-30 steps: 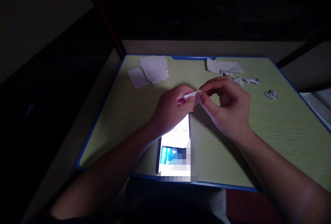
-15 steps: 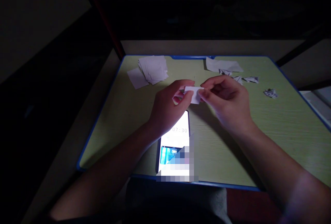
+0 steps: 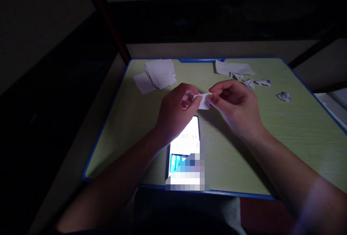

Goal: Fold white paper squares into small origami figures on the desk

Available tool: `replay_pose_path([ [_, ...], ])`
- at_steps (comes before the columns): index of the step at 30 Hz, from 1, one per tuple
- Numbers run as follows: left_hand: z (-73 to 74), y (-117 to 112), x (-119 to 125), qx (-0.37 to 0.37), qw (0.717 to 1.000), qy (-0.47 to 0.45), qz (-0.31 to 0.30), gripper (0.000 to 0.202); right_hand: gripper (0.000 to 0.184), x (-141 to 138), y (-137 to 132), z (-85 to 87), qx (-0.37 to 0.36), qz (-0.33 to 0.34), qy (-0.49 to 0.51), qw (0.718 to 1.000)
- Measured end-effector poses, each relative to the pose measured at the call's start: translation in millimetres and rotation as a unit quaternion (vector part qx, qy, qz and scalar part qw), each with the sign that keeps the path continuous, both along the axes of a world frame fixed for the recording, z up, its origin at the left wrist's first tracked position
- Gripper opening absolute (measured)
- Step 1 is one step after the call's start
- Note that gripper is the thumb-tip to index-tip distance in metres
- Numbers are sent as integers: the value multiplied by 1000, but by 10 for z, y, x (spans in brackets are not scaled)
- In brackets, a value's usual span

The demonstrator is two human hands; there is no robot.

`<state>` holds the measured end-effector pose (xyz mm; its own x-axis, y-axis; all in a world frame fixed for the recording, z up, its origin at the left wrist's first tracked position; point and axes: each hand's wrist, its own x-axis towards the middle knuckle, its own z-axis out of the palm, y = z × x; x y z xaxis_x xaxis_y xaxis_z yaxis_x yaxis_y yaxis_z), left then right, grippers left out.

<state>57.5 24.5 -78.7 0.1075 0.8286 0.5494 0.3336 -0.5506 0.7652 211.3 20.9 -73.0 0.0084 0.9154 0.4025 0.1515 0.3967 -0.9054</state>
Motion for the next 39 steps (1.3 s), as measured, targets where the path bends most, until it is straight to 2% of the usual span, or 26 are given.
replay_pose_path([
  [7, -17, -7, -27, 68, 996, 63, -11, 10, 13, -19, -14, 21, -14, -2, 31, 999],
  [13, -1, -16, -34, 111, 991, 69, -23, 17, 9, -18, -4, 12, -29, -7, 32, 999],
  [16, 9, -12, -40, 112, 991, 63, -30, 17, 9, -18, 4, 11, -63, 12, 66, 996],
  [20, 19, -16, -29, 84, 995, 32, -37, 16, 5, -16, 4, 19, -122, 24, 110, 986],
  [24, 21, -41, 14, -20, 998, -20, -58, 11, 3, 2, 2, 24, -108, 18, 91, 990],
  [27, 12, -39, 29, -83, 994, -58, -45, 20, 3, 11, -8, 51, -85, 13, 55, 995],
  [29, 2, -22, 22, -90, 993, -59, -44, 20, 4, 8, -19, 74, -69, 14, 26, 997],
  [32, -10, 10, 3, -67, 996, -23, -46, 1, 6, -7, -34, 84, -47, 5, 2, 999],
  [35, 3, 31, -8, -58, 998, -16, -24, 5, 12, -25, -40, 52, -17, -22, -3, 1000],
  [39, 56, 40, -13, -97, 992, -82, -22, 8, 19, -42, -49, 6, 18, -36, -22, 999],
])
